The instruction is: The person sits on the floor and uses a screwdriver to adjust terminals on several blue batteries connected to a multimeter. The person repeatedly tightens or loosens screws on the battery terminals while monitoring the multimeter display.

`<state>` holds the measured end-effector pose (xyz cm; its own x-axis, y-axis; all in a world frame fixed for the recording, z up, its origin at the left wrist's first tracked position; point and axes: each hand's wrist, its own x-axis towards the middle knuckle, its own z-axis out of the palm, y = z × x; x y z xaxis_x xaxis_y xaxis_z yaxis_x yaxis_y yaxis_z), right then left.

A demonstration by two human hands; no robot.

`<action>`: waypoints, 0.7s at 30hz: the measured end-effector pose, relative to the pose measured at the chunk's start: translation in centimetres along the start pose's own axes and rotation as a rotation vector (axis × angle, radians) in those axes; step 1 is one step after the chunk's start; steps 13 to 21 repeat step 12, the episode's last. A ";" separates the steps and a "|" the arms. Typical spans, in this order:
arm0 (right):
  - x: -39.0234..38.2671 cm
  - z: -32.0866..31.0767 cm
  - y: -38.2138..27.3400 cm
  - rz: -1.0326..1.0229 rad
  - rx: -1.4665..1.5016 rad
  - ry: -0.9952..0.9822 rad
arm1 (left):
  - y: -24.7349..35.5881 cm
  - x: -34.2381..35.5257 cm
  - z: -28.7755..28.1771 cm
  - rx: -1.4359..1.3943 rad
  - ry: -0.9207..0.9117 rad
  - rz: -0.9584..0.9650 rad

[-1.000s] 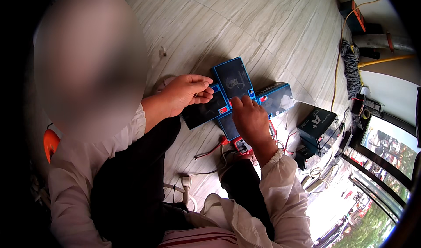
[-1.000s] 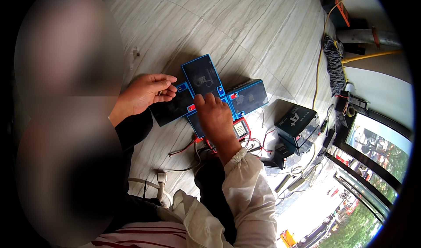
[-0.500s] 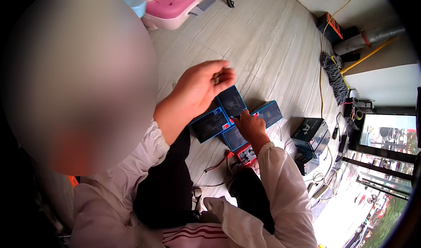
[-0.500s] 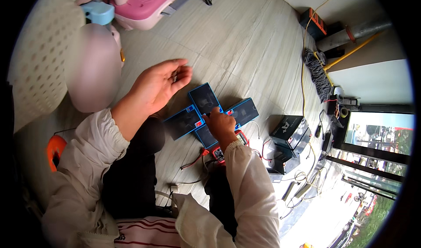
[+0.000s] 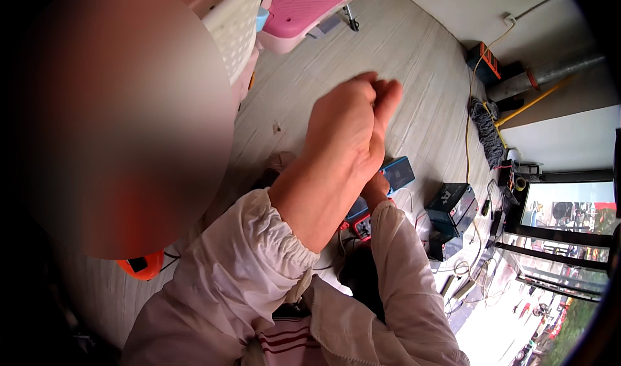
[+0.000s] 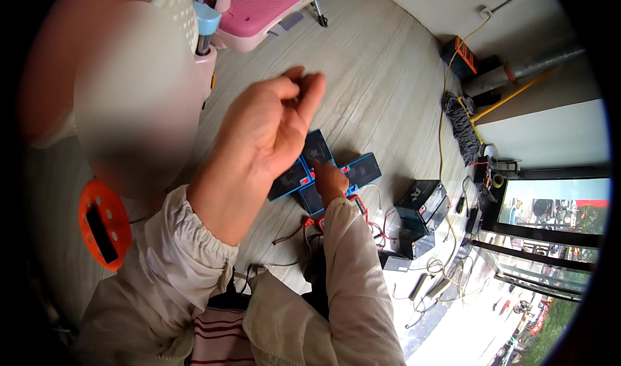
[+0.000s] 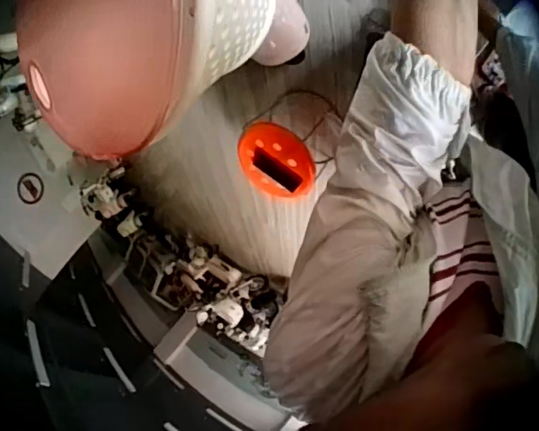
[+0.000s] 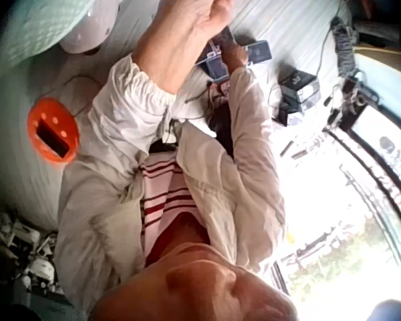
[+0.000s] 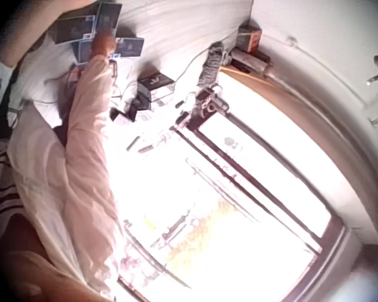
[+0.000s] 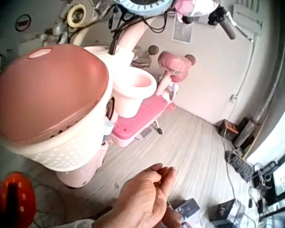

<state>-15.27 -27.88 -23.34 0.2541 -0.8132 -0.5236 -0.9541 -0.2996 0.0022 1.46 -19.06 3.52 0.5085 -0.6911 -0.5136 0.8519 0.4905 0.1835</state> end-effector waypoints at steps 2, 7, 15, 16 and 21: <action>-0.6 2.3 -3.3 -0.069 0.127 -0.069 | 1.7 -0.7 0.7 0.018 -0.086 0.082; -0.8 0.7 -0.9 -0.234 0.125 -0.015 | 2.8 -1.6 2.5 -0.088 -0.276 -0.033; 1.6 2.5 -1.9 -0.060 0.059 -0.077 | 4.3 -2.8 2.3 -0.144 -0.267 -0.069; 1.6 2.5 -1.9 -0.060 0.059 -0.077 | 4.3 -2.8 2.3 -0.144 -0.267 -0.069; 1.6 2.5 -1.9 -0.060 0.059 -0.077 | 4.3 -2.8 2.3 -0.144 -0.267 -0.069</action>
